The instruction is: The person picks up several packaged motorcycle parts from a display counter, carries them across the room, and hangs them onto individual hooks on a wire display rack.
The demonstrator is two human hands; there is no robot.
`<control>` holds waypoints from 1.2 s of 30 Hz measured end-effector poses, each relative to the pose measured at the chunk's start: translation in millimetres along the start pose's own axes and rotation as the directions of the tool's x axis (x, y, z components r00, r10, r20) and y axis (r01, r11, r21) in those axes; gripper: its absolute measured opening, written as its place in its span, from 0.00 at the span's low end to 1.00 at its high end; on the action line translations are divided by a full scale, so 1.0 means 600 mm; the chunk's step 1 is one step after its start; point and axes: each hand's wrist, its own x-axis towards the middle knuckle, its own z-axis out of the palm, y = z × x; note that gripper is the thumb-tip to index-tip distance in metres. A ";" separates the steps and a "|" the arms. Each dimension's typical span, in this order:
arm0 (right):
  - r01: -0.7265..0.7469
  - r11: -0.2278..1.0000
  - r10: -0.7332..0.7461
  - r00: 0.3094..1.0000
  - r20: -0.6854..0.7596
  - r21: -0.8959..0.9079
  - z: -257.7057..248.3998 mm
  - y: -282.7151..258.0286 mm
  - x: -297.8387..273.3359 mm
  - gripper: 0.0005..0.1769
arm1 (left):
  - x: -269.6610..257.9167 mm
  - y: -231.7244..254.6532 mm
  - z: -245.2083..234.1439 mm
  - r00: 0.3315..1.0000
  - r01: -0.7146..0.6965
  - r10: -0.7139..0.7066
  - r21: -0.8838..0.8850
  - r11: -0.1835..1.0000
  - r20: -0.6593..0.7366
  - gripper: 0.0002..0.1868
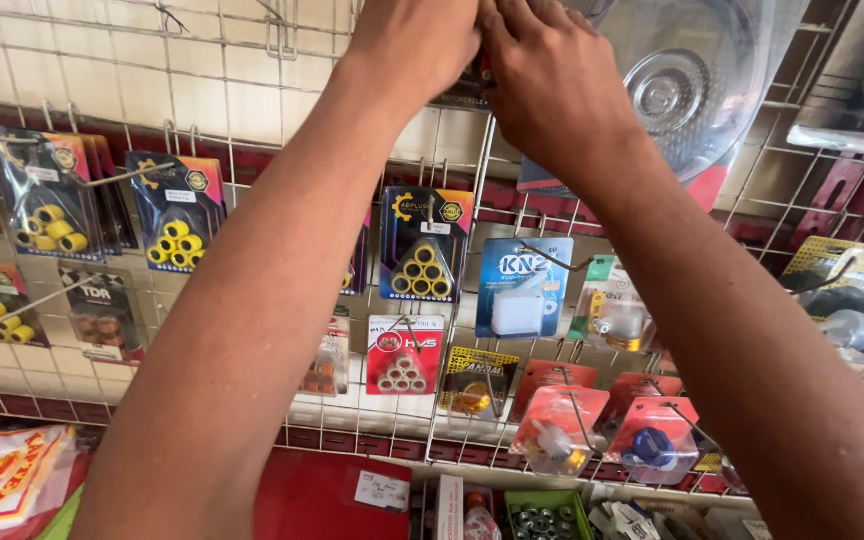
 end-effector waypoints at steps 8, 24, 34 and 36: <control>-0.020 0.999 0.019 0.999 0.041 0.036 -0.008 -0.013 -0.001 0.40 | -0.052 0.077 -0.087 0.996 0.027 -0.032 0.060 0.998 0.079 0.29; -0.092 0.990 0.080 0.991 0.110 0.110 -0.057 -0.040 -0.008 0.45 | -0.066 0.099 -0.121 0.993 0.014 -0.022 0.076 0.997 0.113 0.35; -0.267 0.954 0.230 0.943 0.243 0.136 -0.169 -0.046 -0.056 0.26 | -0.068 0.181 -0.160 0.992 -0.071 0.072 -0.016 0.997 0.101 0.13; -0.316 0.941 0.276 0.924 0.264 0.121 -0.206 -0.056 -0.073 0.26 | -0.072 0.215 -0.167 0.995 -0.098 0.100 -0.109 0.989 0.017 0.19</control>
